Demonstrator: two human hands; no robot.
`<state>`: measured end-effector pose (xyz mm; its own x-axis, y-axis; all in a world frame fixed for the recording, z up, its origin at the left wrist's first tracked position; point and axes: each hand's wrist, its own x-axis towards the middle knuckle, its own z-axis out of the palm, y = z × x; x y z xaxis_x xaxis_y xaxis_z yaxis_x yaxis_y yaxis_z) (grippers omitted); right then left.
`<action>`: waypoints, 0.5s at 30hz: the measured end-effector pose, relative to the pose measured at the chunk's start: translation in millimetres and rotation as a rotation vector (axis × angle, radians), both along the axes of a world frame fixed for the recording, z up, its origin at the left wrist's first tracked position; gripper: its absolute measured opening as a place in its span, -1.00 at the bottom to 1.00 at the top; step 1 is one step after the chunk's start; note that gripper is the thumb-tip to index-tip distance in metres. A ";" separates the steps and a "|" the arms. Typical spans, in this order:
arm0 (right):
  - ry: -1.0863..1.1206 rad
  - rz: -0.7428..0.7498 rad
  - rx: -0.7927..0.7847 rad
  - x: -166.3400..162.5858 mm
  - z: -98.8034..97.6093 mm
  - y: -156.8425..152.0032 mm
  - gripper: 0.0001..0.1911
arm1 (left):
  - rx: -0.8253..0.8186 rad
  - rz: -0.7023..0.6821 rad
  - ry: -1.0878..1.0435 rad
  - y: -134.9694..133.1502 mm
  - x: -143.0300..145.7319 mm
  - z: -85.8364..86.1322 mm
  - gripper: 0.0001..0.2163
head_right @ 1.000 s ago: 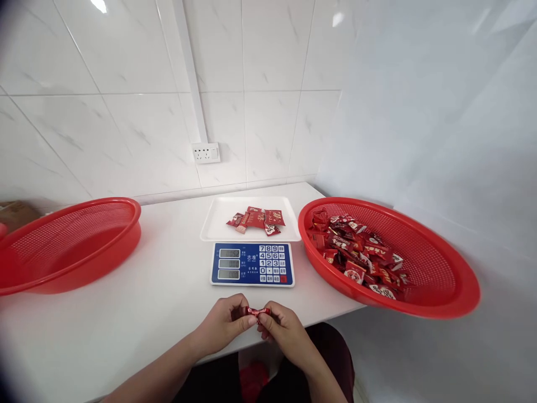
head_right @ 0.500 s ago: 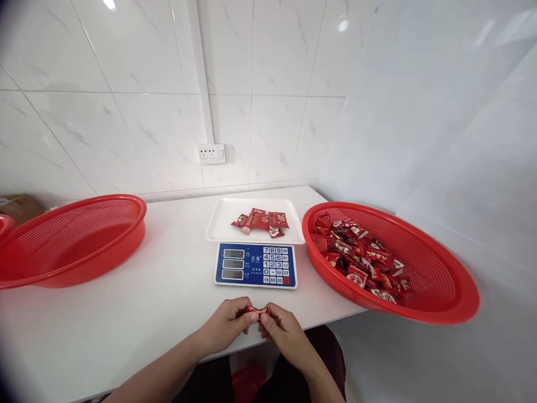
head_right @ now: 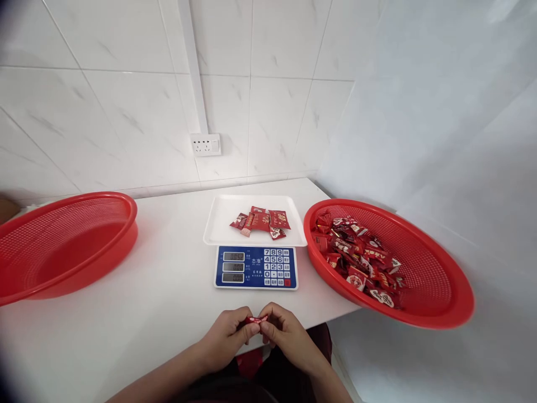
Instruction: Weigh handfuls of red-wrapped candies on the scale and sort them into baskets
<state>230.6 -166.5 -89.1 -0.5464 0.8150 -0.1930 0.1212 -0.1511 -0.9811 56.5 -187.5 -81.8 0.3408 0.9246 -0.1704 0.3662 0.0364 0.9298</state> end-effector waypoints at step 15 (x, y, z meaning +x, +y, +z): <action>-0.330 -0.460 0.584 -8.6 66.1 96.9 -0.70 | 0.228 0.187 0.051 27.2 -31.5 24.6 -0.80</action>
